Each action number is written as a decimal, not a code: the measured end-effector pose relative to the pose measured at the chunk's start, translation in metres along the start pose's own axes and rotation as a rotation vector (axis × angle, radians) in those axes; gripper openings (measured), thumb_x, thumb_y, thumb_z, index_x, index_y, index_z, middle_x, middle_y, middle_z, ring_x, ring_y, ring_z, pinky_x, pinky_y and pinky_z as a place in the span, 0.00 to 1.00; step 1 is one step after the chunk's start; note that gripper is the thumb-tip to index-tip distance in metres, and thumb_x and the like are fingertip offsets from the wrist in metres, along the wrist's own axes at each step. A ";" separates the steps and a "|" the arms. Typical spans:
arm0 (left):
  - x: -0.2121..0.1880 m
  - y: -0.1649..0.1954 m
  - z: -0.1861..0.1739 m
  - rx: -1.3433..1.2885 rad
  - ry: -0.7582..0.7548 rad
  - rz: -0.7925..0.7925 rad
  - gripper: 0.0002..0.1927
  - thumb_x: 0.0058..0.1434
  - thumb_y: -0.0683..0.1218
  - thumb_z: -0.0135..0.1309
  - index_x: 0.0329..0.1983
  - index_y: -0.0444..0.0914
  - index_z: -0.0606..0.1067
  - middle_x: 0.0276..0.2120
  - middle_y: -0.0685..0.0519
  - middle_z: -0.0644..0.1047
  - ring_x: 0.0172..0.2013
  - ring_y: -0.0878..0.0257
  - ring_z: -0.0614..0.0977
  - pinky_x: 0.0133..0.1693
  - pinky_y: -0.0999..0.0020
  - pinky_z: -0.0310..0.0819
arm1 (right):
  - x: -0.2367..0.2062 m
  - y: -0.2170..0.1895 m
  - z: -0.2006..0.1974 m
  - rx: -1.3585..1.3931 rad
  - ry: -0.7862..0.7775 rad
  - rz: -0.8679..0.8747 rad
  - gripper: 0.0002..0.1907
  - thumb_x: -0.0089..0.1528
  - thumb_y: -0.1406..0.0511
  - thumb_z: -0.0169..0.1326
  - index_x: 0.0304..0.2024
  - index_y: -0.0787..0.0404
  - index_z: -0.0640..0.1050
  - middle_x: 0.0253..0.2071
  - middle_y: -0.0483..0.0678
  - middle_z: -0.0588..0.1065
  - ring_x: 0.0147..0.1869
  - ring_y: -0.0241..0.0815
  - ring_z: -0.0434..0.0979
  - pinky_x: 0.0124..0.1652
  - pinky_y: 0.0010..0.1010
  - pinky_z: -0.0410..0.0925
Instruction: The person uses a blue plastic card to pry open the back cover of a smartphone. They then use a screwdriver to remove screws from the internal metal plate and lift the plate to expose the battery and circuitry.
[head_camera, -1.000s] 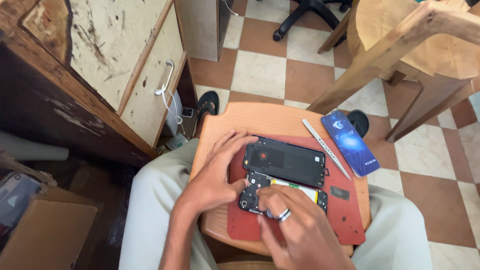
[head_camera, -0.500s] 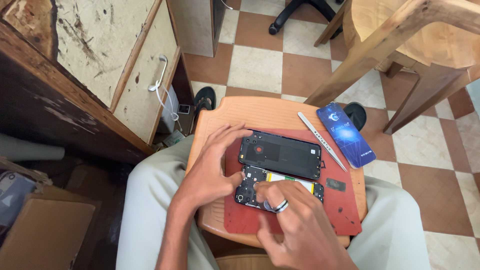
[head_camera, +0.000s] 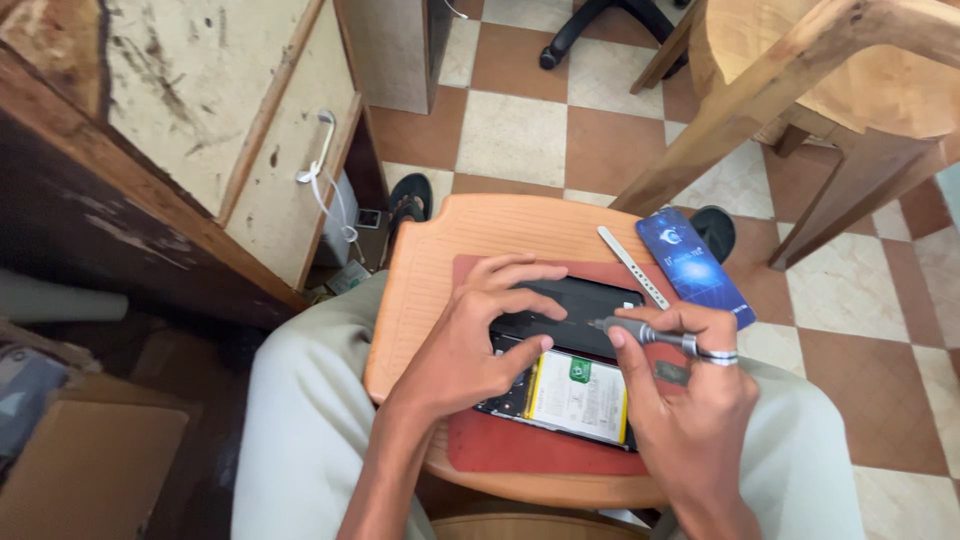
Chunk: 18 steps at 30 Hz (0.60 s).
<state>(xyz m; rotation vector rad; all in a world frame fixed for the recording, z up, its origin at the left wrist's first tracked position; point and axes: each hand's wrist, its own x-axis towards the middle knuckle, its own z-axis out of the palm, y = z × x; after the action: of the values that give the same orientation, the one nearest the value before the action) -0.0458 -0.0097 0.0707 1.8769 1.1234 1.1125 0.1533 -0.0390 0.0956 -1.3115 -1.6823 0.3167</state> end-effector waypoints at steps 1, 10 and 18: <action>0.002 0.000 0.005 0.020 0.002 0.000 0.13 0.51 0.40 0.65 0.41 0.39 0.81 0.60 0.53 0.77 0.67 0.50 0.68 0.66 0.53 0.59 | 0.002 0.001 0.000 0.025 -0.007 0.020 0.16 0.63 0.73 0.62 0.45 0.65 0.67 0.43 0.55 0.82 0.46 0.40 0.85 0.40 0.29 0.76; 0.006 -0.002 0.016 0.143 0.052 0.024 0.08 0.51 0.38 0.63 0.35 0.37 0.80 0.49 0.52 0.80 0.58 0.53 0.75 0.60 0.55 0.65 | -0.001 0.004 0.004 0.076 -0.046 0.068 0.16 0.61 0.75 0.61 0.44 0.66 0.66 0.41 0.54 0.82 0.44 0.37 0.84 0.37 0.28 0.75; 0.000 0.003 -0.011 0.060 0.208 -0.055 0.13 0.47 0.31 0.57 0.36 0.36 0.81 0.46 0.49 0.82 0.54 0.51 0.79 0.58 0.60 0.70 | -0.025 0.007 0.007 0.255 -0.318 0.066 0.16 0.57 0.72 0.62 0.41 0.62 0.68 0.32 0.47 0.83 0.35 0.33 0.84 0.34 0.26 0.74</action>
<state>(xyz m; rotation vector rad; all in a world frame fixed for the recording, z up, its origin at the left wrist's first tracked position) -0.0547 -0.0102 0.0779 1.7955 1.3290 1.2780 0.1517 -0.0551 0.0745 -1.1707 -1.7902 0.7873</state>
